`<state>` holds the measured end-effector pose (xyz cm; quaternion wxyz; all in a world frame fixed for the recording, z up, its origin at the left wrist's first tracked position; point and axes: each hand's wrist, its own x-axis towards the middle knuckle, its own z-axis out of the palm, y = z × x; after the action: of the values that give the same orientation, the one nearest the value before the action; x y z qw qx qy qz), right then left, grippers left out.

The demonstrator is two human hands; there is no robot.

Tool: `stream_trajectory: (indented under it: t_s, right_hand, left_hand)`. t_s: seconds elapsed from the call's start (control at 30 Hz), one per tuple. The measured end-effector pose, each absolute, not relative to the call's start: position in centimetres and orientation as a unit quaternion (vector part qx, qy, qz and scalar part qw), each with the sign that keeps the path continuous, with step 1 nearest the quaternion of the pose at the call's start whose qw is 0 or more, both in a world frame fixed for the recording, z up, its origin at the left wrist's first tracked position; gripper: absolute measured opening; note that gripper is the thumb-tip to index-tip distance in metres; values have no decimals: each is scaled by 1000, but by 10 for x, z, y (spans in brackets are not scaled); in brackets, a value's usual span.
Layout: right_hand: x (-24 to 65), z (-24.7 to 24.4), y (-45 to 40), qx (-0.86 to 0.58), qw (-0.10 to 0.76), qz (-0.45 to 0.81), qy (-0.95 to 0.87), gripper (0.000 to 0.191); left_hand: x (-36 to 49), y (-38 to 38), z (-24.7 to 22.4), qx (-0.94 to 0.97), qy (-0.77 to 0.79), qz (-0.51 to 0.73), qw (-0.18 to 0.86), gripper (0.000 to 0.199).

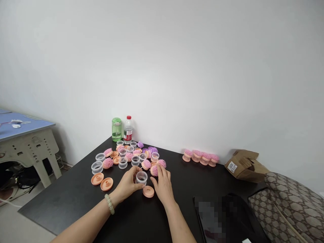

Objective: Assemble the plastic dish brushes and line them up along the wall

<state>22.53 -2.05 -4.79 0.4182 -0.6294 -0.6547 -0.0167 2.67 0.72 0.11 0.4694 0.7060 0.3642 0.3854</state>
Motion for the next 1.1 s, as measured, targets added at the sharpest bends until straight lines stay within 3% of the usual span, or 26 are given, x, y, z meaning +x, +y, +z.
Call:
stream_trajectory:
  t_s: [0.13, 0.3, 0.53, 0.7, 0.87, 1.1]
  right_hand:
    - [220, -45, -23, -639, 451, 4, -623, 32]
    - [224, -36, -28, -640, 492, 28, -590, 29]
    - [206, -9, -57, -517, 624, 283, -514, 40]
    - [189, -12, -59, -495, 624, 274, -539, 40]
    - [188, -19, -56, -479, 624, 296, -541, 41]
    - [196, -9, -63, -464, 614, 362, -526, 57]
  left_hand:
    - [26, 5, 5, 726, 348, 372, 461, 33]
    - [22, 8, 9, 726, 358, 388, 441, 44]
    - [22, 7, 9, 743, 346, 379, 429, 56]
    - [25, 2, 10, 750, 315, 386, 435, 56]
    - [24, -3, 15, 755, 337, 377, 417, 39]
    - [24, -4, 18, 734, 302, 384, 472, 39]
